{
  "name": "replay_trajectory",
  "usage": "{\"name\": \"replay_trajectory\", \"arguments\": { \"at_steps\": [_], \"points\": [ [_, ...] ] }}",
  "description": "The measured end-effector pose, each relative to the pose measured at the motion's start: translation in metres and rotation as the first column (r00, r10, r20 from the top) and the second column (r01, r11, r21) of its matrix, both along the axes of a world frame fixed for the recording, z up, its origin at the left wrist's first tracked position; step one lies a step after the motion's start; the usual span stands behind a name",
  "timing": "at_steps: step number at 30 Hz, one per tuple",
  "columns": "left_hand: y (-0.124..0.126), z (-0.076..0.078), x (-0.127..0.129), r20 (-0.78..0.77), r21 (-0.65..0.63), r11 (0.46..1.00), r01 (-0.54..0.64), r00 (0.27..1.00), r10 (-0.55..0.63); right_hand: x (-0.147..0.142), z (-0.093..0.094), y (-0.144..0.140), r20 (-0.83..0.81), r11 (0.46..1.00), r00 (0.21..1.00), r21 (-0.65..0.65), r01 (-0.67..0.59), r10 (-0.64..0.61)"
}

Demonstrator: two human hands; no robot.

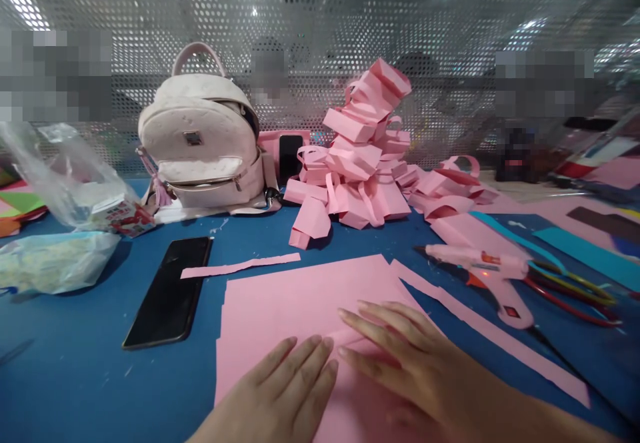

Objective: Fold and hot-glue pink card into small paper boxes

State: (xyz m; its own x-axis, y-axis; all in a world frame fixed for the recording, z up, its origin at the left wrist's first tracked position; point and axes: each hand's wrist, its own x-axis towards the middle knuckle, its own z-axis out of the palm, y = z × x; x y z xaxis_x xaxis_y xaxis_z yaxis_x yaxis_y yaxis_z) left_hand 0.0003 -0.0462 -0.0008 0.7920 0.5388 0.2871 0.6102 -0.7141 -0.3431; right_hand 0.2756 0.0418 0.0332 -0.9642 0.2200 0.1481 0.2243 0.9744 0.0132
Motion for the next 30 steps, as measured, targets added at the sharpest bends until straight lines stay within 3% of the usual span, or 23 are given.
{"name": "replay_trajectory", "arguments": {
  "at_steps": [3, 7, 17, 21, 30],
  "points": [
    [0.0, 0.0, -0.001, -0.012, 0.014, 1.0, 0.006, 1.0, -0.006, 0.012, -0.009, 0.002, 0.006, 0.998, 0.999, 0.04, 0.043, -0.044],
    [0.0, -0.001, -0.002, -0.005, 0.005, 1.0, 0.019, 1.0, -0.019, 0.016, -0.007, 0.002, -0.026, 0.995, 0.997, 0.069, 0.077, -0.075],
    [-0.001, -0.002, -0.002, 0.004, -0.023, 1.0, 0.01, 1.0, -0.01, 0.009, -0.009, 0.008, -0.022, 0.996, 0.996, 0.045, 0.083, -0.082],
    [0.0, 0.0, -0.001, -0.018, 0.003, 1.0, 0.01, 1.0, -0.01, 0.013, -0.007, 0.012, -0.079, 0.993, 0.99, 0.031, 0.115, -0.113],
    [0.0, -0.009, -0.001, 0.047, -0.009, 1.0, 0.014, 0.999, -0.013, 0.03, -0.006, 0.017, -0.039, 0.987, 0.987, 0.037, 0.159, -0.158]
  ]
}}
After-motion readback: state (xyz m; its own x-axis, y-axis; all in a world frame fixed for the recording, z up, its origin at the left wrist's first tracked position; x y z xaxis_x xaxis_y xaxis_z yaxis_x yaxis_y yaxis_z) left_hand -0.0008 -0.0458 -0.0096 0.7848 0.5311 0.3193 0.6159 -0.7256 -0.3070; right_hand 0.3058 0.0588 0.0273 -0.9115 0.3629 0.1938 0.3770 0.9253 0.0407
